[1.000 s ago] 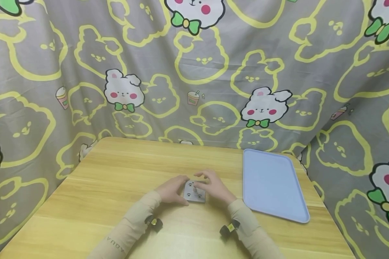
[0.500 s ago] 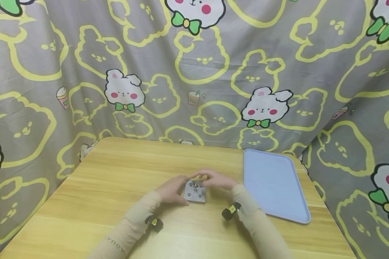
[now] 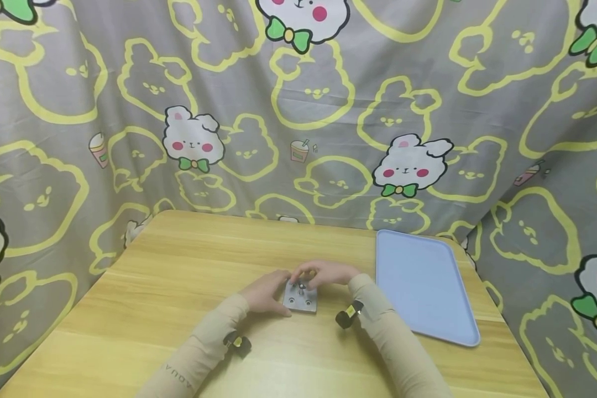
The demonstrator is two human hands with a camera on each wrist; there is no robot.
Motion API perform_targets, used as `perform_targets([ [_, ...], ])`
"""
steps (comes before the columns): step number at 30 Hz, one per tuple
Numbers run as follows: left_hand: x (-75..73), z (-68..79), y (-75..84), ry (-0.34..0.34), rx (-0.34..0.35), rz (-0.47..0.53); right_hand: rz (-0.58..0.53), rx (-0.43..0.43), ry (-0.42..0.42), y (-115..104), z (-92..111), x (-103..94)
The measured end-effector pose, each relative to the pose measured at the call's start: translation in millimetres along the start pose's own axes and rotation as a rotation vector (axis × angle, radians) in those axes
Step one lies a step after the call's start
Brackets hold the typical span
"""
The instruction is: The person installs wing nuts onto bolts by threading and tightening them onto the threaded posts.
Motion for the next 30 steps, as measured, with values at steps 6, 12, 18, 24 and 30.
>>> perform_targets([
  [6,-1.2,-1.2,1.2,-0.012,-0.010,-0.003,0.019,0.002,0.010,-0.2,-1.8,0.8],
  [12,-0.7,-1.8,1.2,-0.011,-0.017,0.002,0.023,-0.011,0.008,-1.9,-3.0,1.9],
  [18,-0.2,-2.0,1.1,-0.012,-0.020,0.002,0.021,-0.019,0.022,-0.6,-3.3,2.7],
  [24,0.1,-2.3,0.5,-0.015,-0.019,0.000,0.019,-0.009,0.040,0.8,-3.4,2.9],
  [30,0.4,-2.4,0.1,-0.020,-0.026,0.002,0.029,-0.016,0.076,3.0,-2.7,3.3],
])
Point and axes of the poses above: each hand's wrist, its own z-axis away from the middle knuckle, its own x-axis out of the palm, y = z × x, the point moved 1 cm from there along -z, towards the middle knuckle, and after that the axes turned 5 degrees about -z, right-handed, at the moved point
